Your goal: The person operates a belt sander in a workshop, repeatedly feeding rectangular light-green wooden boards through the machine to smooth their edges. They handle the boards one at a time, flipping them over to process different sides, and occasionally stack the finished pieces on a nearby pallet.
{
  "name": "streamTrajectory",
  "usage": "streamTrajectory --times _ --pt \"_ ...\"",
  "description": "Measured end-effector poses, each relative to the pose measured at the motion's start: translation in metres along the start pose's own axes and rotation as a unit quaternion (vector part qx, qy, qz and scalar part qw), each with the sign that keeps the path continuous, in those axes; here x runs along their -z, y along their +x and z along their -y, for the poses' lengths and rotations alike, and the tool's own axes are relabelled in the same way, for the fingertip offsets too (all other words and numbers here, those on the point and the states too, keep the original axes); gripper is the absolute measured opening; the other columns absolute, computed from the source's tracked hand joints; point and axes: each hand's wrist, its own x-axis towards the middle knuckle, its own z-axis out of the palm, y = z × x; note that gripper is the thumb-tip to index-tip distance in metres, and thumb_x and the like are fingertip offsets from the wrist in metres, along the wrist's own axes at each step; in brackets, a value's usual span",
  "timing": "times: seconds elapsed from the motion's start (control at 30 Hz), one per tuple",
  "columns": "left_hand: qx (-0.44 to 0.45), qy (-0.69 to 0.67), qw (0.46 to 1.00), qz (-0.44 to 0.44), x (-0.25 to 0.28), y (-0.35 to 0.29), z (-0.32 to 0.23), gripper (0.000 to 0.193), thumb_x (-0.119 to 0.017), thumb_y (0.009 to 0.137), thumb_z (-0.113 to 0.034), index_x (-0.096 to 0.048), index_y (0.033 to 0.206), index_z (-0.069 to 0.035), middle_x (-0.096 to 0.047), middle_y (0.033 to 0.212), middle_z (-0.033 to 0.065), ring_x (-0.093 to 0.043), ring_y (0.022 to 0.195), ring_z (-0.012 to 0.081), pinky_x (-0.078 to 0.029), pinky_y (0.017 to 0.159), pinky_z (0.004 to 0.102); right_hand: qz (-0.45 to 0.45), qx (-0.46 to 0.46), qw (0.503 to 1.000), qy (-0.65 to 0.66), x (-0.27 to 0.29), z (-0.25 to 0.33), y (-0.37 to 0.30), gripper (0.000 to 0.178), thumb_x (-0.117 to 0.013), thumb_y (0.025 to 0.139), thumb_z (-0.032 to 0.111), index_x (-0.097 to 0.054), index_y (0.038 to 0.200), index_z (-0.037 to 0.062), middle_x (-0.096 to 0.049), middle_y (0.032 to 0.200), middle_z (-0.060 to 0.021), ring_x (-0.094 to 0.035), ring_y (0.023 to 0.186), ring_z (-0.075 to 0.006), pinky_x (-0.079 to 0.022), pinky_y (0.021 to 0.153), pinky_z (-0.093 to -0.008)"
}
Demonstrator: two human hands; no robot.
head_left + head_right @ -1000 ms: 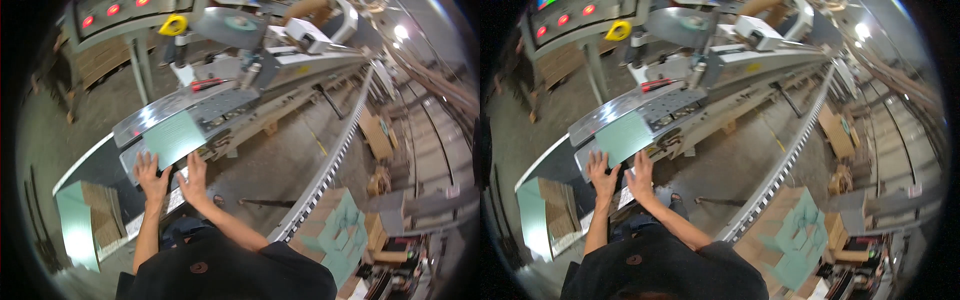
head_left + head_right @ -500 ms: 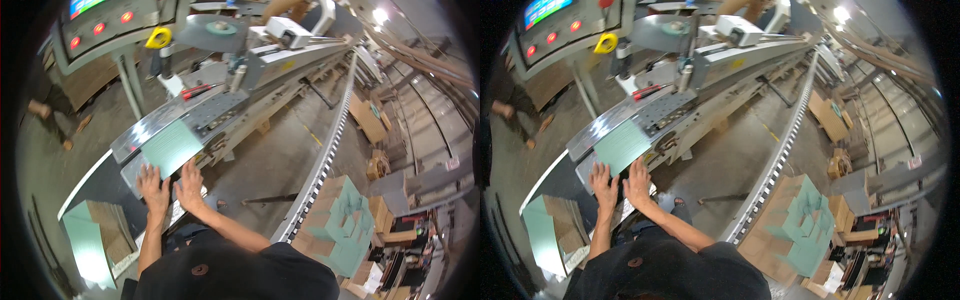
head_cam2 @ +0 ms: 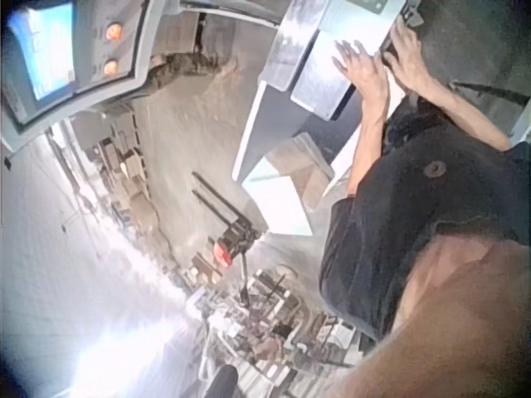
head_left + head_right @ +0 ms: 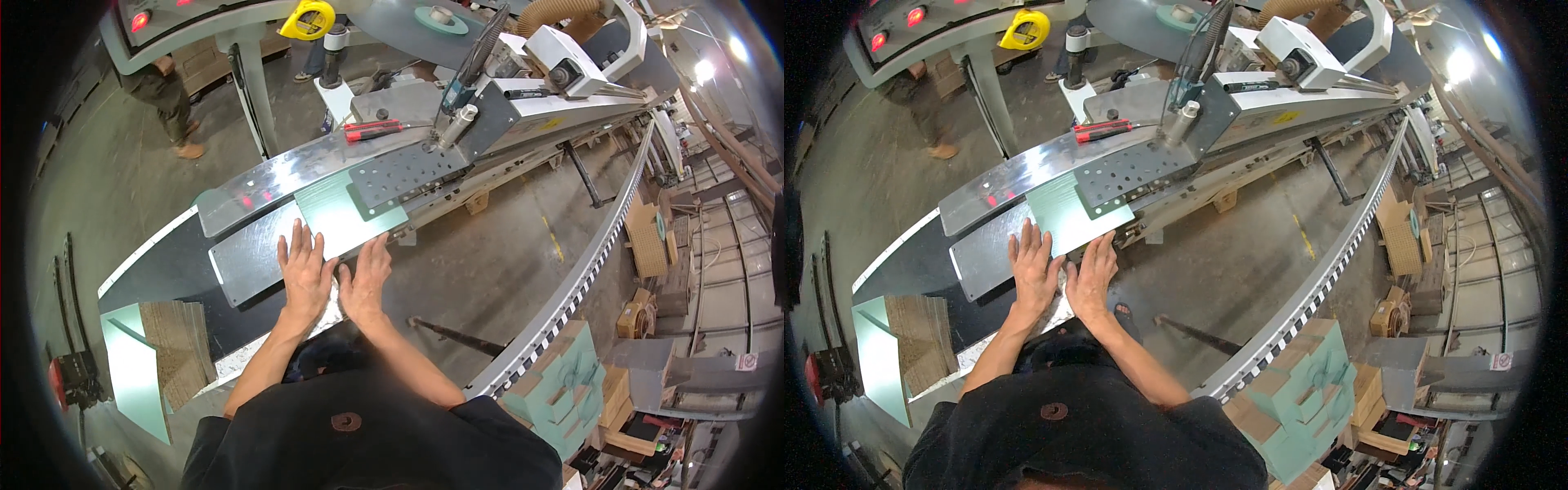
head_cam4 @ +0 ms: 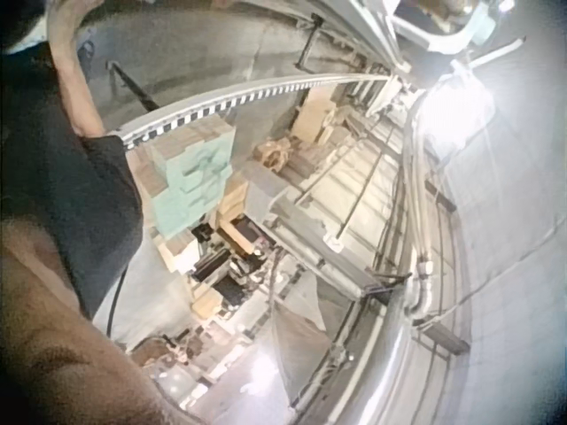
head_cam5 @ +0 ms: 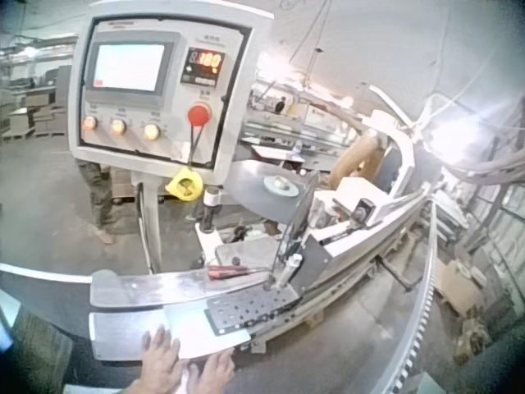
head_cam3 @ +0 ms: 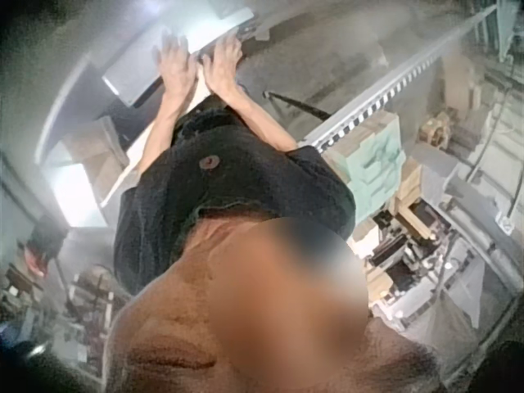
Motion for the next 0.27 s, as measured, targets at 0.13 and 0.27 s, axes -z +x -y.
streamTrajectory --times 0.13,0.27 --pt "-0.004 -0.004 1.000 -0.003 -0.033 0.025 -0.022 0.056 -0.075 0.085 -0.016 -0.058 0.135 0.003 -0.049 0.148 0.0317 -0.031 0.150 0.0430 -0.017 0.121 0.0590 -0.004 0.002 1.000 -0.002 0.019 -0.036 0.023 0.091 -0.066 0.089 0.007 -0.009 0.158 -0.0095 -0.006 0.162 -0.0398 -0.029 0.139 -0.0541 -0.028 0.108 -0.0636" --pt "0.015 -0.003 0.999 0.034 -0.063 0.055 -0.049 0.061 -0.077 0.083 -0.019 -0.057 0.137 0.002 -0.045 0.151 0.0314 -0.033 0.149 0.0438 -0.017 0.121 0.0593 -0.005 -0.023 1.000 0.003 0.035 -0.077 0.045 0.092 -0.066 0.091 0.013 -0.009 0.162 -0.0006 -0.005 0.163 -0.0377 -0.028 0.140 -0.0535 -0.025 0.111 -0.0636"
